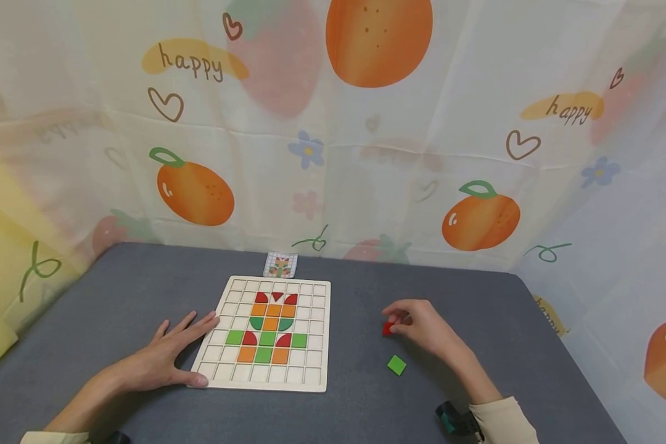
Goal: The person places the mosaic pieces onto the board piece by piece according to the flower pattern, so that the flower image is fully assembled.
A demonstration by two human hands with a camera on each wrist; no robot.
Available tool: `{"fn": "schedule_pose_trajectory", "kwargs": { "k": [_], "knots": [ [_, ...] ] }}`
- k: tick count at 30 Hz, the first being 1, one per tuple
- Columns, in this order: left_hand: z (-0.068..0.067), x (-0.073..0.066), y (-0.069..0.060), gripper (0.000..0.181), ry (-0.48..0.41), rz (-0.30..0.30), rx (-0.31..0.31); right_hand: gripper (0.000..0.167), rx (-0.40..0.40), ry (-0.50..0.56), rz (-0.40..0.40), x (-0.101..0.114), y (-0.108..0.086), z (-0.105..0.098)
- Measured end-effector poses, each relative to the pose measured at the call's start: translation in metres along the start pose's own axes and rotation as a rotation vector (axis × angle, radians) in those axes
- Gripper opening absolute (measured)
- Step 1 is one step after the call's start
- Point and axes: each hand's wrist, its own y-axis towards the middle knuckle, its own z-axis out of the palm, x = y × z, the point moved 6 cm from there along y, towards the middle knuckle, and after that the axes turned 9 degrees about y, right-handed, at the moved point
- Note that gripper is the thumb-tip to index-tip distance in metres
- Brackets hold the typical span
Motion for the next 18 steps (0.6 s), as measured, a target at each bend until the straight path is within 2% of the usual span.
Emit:
{"fn": "schedule_pose_trajectory", "kwargs": {
  "k": [9,18],
  "knots": [
    [0.001,0.002,0.001,0.111,0.004,-0.003,0.012,0.027,0.017,0.032,-0.006,0.010,0.014,0.016],
    [0.000,0.001,0.001,0.111,0.002,-0.006,0.013,0.026,0.052,0.097,-0.010,0.025,0.026,0.042]
  ]
}}
